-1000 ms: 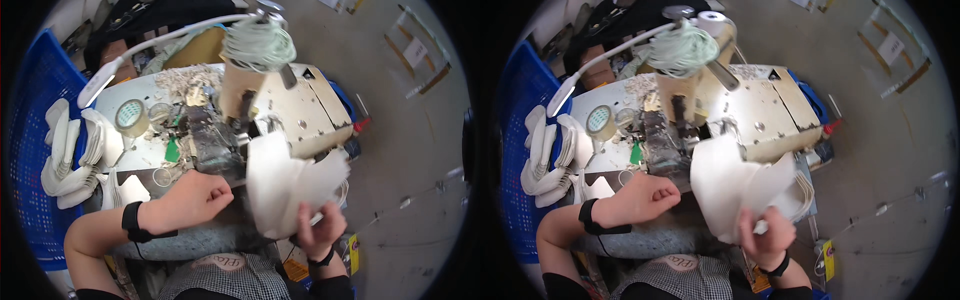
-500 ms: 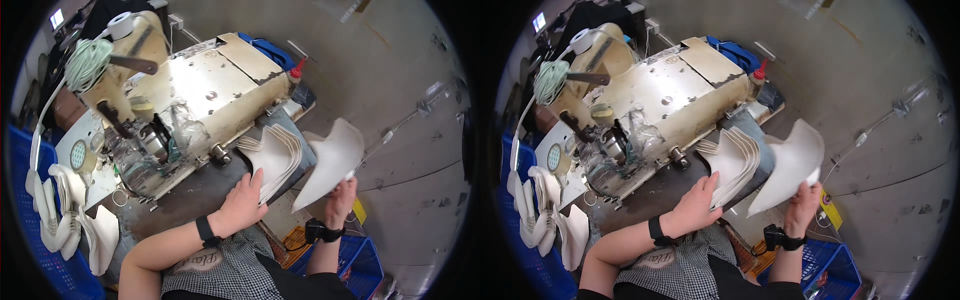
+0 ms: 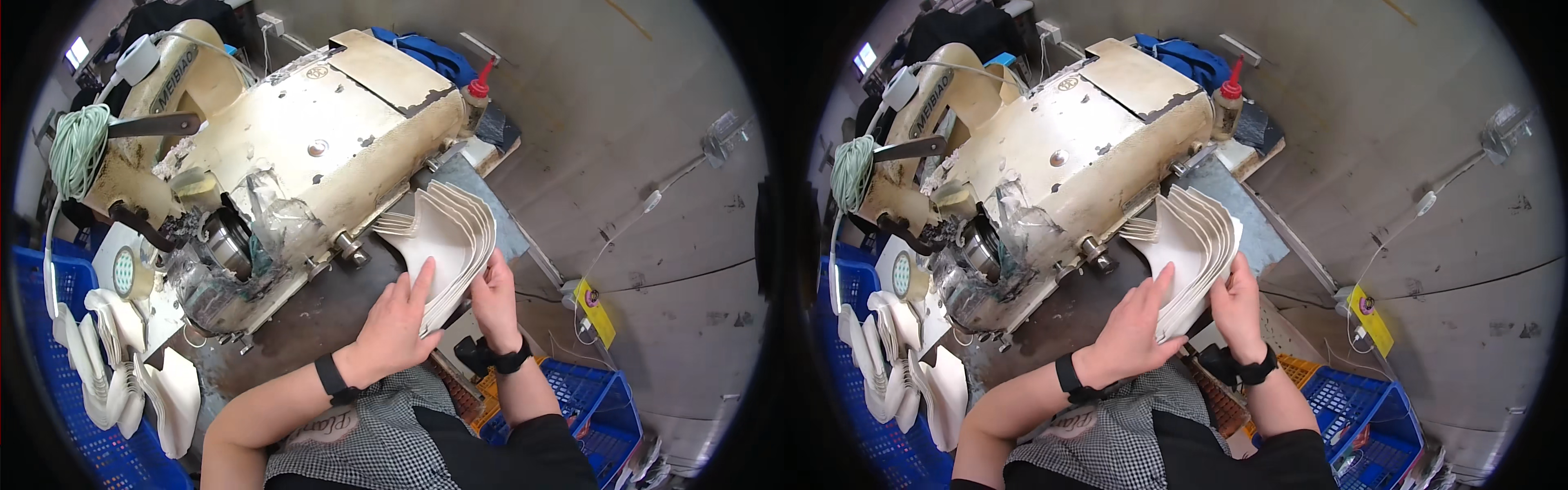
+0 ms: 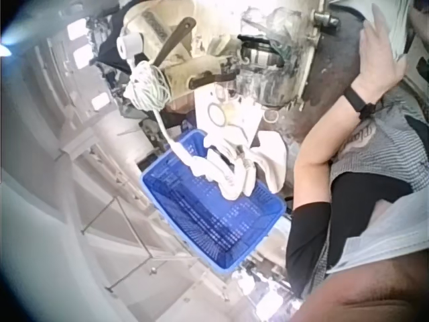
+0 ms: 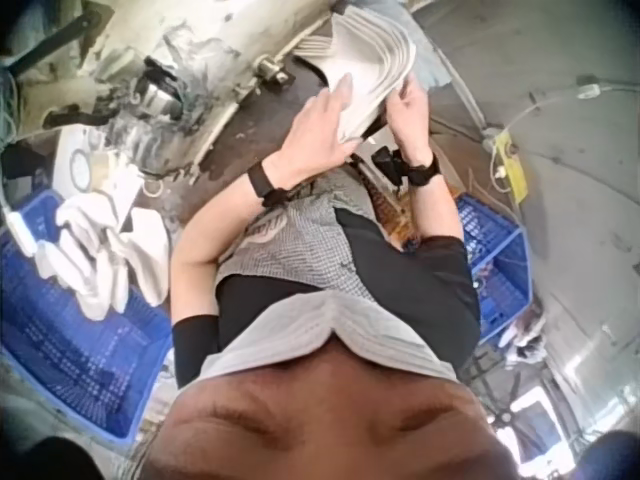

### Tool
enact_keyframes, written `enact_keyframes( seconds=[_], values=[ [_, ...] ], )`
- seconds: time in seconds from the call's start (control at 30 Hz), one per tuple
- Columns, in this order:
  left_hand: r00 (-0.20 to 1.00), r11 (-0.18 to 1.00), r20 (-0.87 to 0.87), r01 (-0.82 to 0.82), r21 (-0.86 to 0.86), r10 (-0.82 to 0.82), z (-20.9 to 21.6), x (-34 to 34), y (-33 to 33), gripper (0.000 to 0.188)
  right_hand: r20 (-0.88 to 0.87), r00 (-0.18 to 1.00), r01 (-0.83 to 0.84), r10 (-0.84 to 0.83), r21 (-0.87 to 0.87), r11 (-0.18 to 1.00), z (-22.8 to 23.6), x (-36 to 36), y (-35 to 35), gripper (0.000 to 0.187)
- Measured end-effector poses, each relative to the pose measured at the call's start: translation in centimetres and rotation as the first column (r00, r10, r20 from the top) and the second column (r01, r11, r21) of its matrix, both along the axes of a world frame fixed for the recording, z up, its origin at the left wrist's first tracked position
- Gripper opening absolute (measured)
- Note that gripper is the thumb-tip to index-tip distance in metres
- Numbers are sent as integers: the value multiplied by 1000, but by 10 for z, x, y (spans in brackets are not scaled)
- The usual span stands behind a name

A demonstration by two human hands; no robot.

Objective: The person takes white fabric pieces from a blue basket and feeds them one by one into a sewing machine. They guide the fabric through the machine, remove the stitched piece, and place it on a growing pile on the table. The process is repeated continuously throughout the clip.

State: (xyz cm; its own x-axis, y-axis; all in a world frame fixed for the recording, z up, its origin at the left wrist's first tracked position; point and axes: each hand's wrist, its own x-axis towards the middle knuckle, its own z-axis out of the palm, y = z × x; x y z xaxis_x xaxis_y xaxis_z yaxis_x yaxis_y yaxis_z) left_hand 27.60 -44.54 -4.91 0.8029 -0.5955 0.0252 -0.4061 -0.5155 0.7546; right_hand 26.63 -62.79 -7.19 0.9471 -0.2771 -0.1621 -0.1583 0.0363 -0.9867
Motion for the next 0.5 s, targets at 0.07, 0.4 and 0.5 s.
enact_keyframes(
  seconds=[0.07, 0.4, 0.5],
  values=[
    [997, 998, 63, 54, -15, -53, -3, 5, -1, 92, 34, 999, -23, 21, 50, 998, -16, 10, -9, 33],
    [992, 990, 68, -110, 91, 104, -18, -3, -1, 81, 403, 914, 395, -50, -855, 337, -9, -9, 9, 62],
    [980, 990, 163, -129, 59, 118, -30, -4, -13, 83, 107, 932, -146, 345, -762, 631, -59, -24, -6, 77]
  ],
)
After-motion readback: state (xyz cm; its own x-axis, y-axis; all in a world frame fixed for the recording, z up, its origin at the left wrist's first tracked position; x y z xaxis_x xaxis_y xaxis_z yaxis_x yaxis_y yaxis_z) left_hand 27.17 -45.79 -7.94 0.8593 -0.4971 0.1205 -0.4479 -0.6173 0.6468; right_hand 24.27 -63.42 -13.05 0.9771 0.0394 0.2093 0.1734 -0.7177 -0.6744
